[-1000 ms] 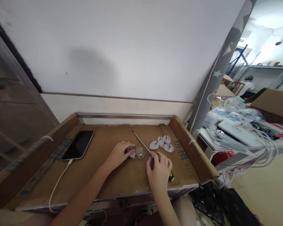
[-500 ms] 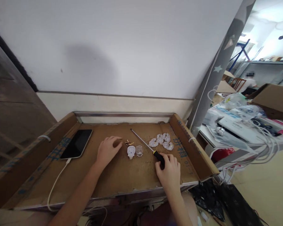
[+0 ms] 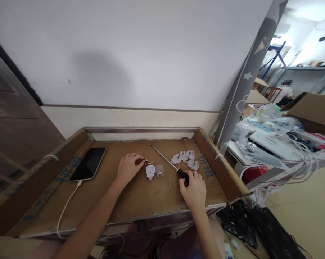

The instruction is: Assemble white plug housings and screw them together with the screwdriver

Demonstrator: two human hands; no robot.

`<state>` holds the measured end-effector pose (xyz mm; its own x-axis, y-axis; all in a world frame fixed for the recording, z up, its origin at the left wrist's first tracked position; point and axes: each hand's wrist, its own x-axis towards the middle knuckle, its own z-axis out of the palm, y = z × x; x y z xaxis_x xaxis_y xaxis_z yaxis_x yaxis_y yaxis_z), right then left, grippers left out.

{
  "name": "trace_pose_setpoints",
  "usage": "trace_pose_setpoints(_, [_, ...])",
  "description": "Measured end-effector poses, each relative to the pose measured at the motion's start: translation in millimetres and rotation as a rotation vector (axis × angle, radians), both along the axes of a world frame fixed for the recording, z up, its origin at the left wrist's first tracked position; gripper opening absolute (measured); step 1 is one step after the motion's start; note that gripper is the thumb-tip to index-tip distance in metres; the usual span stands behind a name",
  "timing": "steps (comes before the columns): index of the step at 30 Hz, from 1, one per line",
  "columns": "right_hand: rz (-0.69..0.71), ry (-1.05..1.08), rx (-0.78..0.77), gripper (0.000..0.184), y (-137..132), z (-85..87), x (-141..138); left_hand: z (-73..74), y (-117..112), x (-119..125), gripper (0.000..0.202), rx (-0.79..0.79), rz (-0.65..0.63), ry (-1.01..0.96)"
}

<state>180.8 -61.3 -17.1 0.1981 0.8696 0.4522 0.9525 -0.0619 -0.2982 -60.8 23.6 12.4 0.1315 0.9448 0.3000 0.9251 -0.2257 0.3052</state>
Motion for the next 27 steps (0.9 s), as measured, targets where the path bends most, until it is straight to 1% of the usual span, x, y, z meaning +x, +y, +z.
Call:
trace_pose_setpoints(6, [0.005,0.002,-0.014,0.020,0.7,1.0,0.6,-4.4,1.3,0.7,0.014,0.034,-0.061,-0.002])
trace_pose_setpoints(10, [-0.002,0.001,-0.019,0.021,0.3,1.5,-0.2,-3.4,0.1,1.9,0.011,0.052,-0.079,-0.044])
trace_pose_setpoints(12, [-0.004,0.000,-0.023,0.020,0.2,1.8,-0.1,-1.6,-2.0,2.1,0.010,0.053,-0.077,-0.099])
trace_pose_setpoints(15, [-0.004,-0.002,-0.025,0.020,-0.1,1.8,0.2,0.0,-5.1,1.8,0.008,0.053,-0.096,-0.238])
trace_pose_setpoints(17, [-0.004,-0.005,-0.024,0.020,-0.4,1.6,-0.1,-0.5,-6.3,1.9,0.006,0.060,-0.133,-0.323])
trace_pose_setpoints(20, [-0.014,-0.013,-0.017,0.020,-0.7,1.6,-1.2,-3.0,-6.6,2.9,0.008,0.085,-0.192,-0.380])
trace_pose_setpoints(23, [-0.020,-0.028,-0.007,0.019,-0.6,2.8,-2.8,-3.9,-7.1,3.8,0.012,0.110,-0.206,-0.352])
trace_pose_setpoints(27, [-0.019,-0.039,-0.008,0.022,-0.9,5.0,-5.9,0.3,-9.9,2.3,0.014,0.073,-0.115,-0.203])
